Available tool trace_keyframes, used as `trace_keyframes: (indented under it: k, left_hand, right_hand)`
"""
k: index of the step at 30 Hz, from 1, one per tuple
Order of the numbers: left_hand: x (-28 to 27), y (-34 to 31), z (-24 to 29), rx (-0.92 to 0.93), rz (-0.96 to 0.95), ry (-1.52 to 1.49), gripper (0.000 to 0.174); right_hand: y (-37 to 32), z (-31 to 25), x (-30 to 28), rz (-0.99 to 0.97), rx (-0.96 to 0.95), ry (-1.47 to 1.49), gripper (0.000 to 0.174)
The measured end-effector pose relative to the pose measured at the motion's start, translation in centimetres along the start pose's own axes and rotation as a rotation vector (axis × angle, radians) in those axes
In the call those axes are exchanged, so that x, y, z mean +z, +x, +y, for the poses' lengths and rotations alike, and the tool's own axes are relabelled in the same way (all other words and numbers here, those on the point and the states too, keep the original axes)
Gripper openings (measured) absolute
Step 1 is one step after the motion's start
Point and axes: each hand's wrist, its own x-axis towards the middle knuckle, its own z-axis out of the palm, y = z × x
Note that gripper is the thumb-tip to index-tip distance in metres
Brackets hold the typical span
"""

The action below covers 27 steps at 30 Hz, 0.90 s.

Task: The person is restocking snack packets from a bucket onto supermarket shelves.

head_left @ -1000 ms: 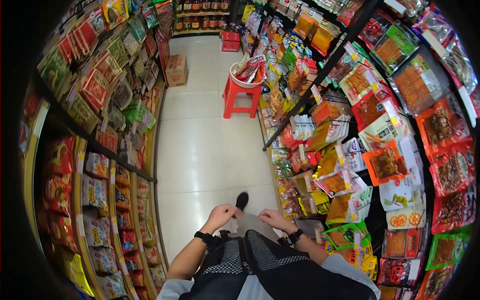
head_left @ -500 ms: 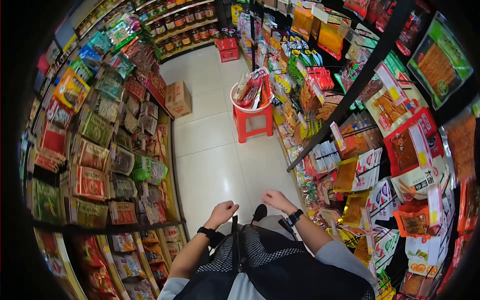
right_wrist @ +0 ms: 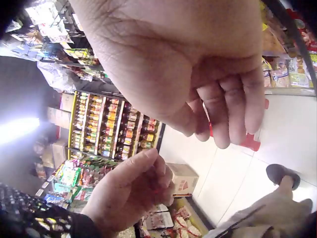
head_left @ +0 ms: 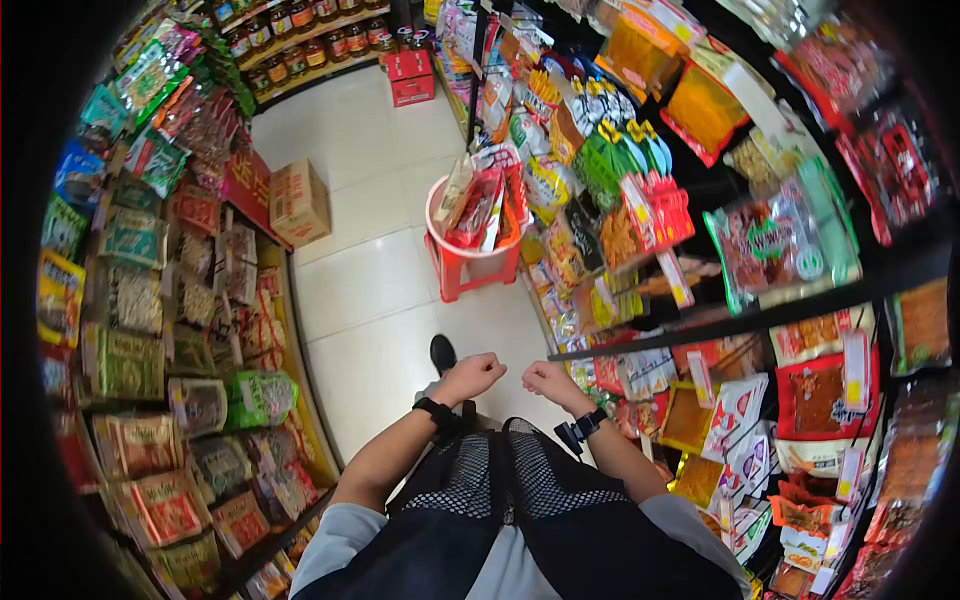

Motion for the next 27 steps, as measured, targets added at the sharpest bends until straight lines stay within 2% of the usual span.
trace_keyframes:
  k: [4, 9, 13, 17, 21, 24, 27]
  left_hand:
    - [-4.7, 8.1, -0.5, 0.068, 0.003, 0.003, 0.034]
    - [-8.8, 15.7, -0.8, 0.135, -0.003, -0.051, 0.032]
    - [-9.9, 21.1, -0.9, 0.106, 0.01, -0.077, 0.032]
    - [-11.0, 25.4, -0.7, 0.107, 0.054, -0.084, 0.032]
    - [-13.1, 27.1, -0.3, 0.095, 0.094, -0.089, 0.031]
    - [-15.2, 28.4, 0.0, 0.059, 0.045, -0.102, 0.03]
    - [-17.3, 29.4, 0.3, -0.006, 0.033, -0.083, 0.03]
  right_hand:
    - [6.8, -2.6, -1.6, 0.03, 0.155, 0.059, 0.019]
    - [14.4, -7.4, -3.4, 0.095, 0.232, 0.0, 0.022]
    - [19.5, -9.7, -4.8, 0.199, 0.216, 0.012, 0.018]
    - [24.3, -12.5, -7.2, 0.29, 0.204, -0.118, 0.019]
    - [31.1, -10.7, -10.1, 0.439, 0.178, 0.172, 0.019]
    - [37.9, -7.7, -13.5, 0.555, 0.135, 0.163, 0.015]
    - [40.3, -12.9, -14.5, 0.82, 0.03, -0.108, 0.016]
